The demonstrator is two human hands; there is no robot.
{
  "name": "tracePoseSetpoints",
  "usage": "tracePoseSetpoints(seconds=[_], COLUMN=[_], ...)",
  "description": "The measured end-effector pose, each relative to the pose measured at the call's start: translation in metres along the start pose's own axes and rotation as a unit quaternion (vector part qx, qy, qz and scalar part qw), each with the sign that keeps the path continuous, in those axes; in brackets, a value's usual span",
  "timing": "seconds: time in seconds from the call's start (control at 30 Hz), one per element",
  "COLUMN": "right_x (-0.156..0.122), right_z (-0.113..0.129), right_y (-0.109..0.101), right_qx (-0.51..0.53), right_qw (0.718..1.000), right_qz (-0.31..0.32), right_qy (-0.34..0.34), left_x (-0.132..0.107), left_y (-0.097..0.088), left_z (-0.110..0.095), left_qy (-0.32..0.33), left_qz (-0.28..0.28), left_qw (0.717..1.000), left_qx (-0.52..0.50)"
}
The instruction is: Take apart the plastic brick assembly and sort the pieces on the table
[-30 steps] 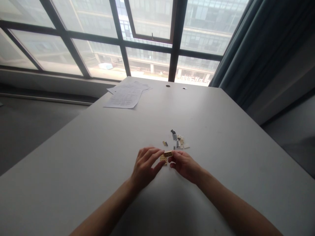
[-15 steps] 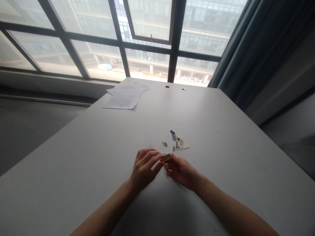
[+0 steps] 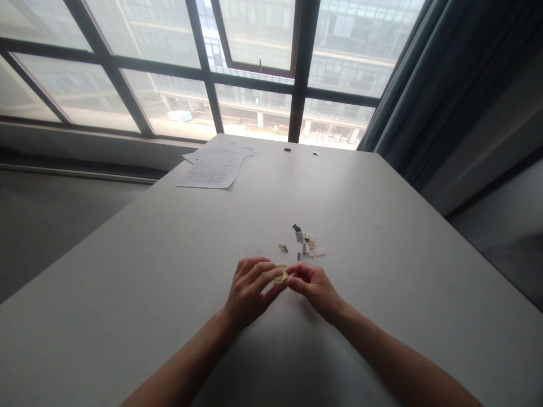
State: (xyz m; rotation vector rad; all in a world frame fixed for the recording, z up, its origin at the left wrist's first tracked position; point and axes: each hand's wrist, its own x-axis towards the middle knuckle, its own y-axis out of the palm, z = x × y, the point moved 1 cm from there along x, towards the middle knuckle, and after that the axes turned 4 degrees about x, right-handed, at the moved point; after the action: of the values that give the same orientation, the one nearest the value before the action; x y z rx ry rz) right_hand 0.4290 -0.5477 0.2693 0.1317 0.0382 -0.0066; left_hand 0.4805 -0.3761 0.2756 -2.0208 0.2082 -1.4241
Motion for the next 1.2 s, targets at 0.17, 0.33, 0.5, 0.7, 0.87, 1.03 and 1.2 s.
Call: tracePoseSetpoints(seconds=[0.17, 0.33, 0.5, 0.7, 0.87, 1.03, 1.2], right_x=[-0.005, -0.007, -0.007, -0.008, -0.008, -0.008, -0.008], right_z=[0.011, 0.016, 0.02, 0.02, 0.015, 0.013, 0.013], right_y=[-0.001, -0.004, -0.002, -0.001, -0.004, -0.004, -0.009], right_qx=[-0.213, -0.281, -0.325, -0.333, -0.312, -0.301, -0.317], right_qw=[0.964, 0.94, 0.92, 0.916, 0.928, 0.938, 0.936], right_qz=[-0.06, -0.039, -0.038, -0.028, -0.013, -0.008, -0.016], right_qy=[-0.15, -0.188, -0.216, -0.22, -0.205, -0.173, -0.149], left_x=[-0.001, -0.006, -0.008, -0.007, -0.008, -0.008, -0.008], left_y=[0.002, 0.004, 0.005, 0.005, 0.005, 0.005, 0.005], left_z=[0.001, 0.004, 0.006, 0.006, 0.006, 0.006, 0.007], left_qy=[0.023, 0.024, 0.024, 0.032, 0.03, 0.042, 0.042], left_qz=[0.001, 0.013, 0.029, 0.028, 0.036, 0.034, 0.034], left_qw=[1.0, 1.0, 0.999, 0.999, 0.999, 0.998, 0.998], left_qx=[-0.001, 0.012, 0.022, 0.019, 0.014, 0.017, 0.022])
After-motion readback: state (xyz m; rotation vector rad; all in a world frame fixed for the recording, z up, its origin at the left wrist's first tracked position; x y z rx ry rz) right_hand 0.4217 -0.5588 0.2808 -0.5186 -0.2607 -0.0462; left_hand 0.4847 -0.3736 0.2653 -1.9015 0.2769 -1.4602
